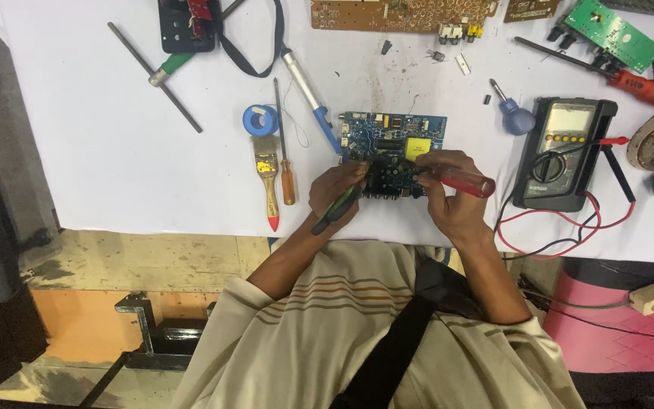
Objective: Repairing a circuit board by inspecting and manipulating components with a screwdriver and probe on a workbench.
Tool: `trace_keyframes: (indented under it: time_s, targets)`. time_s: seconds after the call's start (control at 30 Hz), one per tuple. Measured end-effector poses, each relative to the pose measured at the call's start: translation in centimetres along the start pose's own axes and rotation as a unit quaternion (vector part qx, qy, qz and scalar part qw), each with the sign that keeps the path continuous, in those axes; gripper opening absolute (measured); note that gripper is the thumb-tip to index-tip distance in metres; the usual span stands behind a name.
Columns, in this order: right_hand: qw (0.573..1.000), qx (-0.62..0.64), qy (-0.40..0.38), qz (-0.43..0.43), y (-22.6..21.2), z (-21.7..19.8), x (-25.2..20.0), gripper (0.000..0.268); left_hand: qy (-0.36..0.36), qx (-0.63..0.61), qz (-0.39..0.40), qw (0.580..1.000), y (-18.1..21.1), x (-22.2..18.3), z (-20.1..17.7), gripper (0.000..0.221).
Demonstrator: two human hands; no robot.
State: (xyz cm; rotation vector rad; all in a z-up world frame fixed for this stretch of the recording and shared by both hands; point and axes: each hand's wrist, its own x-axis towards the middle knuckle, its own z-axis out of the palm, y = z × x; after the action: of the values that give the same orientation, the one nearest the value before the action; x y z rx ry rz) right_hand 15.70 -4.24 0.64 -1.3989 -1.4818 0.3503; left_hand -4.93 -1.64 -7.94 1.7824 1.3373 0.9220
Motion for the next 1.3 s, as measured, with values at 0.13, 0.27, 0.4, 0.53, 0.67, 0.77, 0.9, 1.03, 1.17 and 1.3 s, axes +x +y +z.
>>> trace_keyframes:
  time_s: [0.13, 0.27, 0.4, 0.53, 0.67, 0.77, 0.9, 1.03, 1.17, 1.3]
  targets:
    - [1.000, 0.021, -0.012, 0.013, 0.4, 0.0, -0.2, 0.008, -0.024, -0.034, -0.040, 0.998, 3.2, 1.0, -1.3, 0.046]
    - [0.999, -0.013, 0.012, -0.031, 3.1, 1.0, -1.7, 0.012, -0.083, -0.055, -0.069, 0.993, 3.3, 1.5, -1.8, 0.045]
    - [0.993, -0.037, 0.078, -0.086, 5.4, 2.2, -3.7, 0.062, 0.045, -0.012, 0.036, 0.998, 1.1, 0.8, 1.1, 0.040]
    - [0.988, -0.095, 0.024, -0.123, 2.2, 0.4, -4.0, 0.019, 0.015, 0.023, 0.110, 0.994, 1.6, 1.9, -1.3, 0.018]
    - [0.976, -0.125, 0.040, -0.174, 2.3, 1.2, -4.4, 0.011, 0.061, -0.009, 0.182, 0.981, -1.8, 0.7, -0.2, 0.024]
    - [0.967, -0.166, 0.036, -0.190, 2.8, 1.7, -4.3, 0.013, 0.075, -0.013, 0.202, 0.976, -2.4, 0.9, -0.6, 0.026]
    - [0.967, -0.172, 0.016, -0.188, 2.7, 2.3, -3.3, 0.012, 0.061, -0.121, 0.192, 0.972, -2.3, 1.9, -1.9, 0.021]
    - [0.963, -0.184, -0.013, -0.197, 1.7, 2.9, -2.3, 0.010, 0.077, -0.121, 0.161, 0.977, -1.5, 2.2, -2.5, 0.017]
    - [0.965, -0.142, -0.137, -0.173, 1.4, 3.1, -2.3, 0.019, 0.093, 0.079, 0.251, 0.960, -2.3, 1.9, -2.4, 0.021]
    - [0.958, -0.154, -0.176, -0.166, 1.7, 3.0, -2.4, 0.027, 0.150, 0.341, 0.336, 0.865, -2.3, 2.0, -1.8, 0.028]
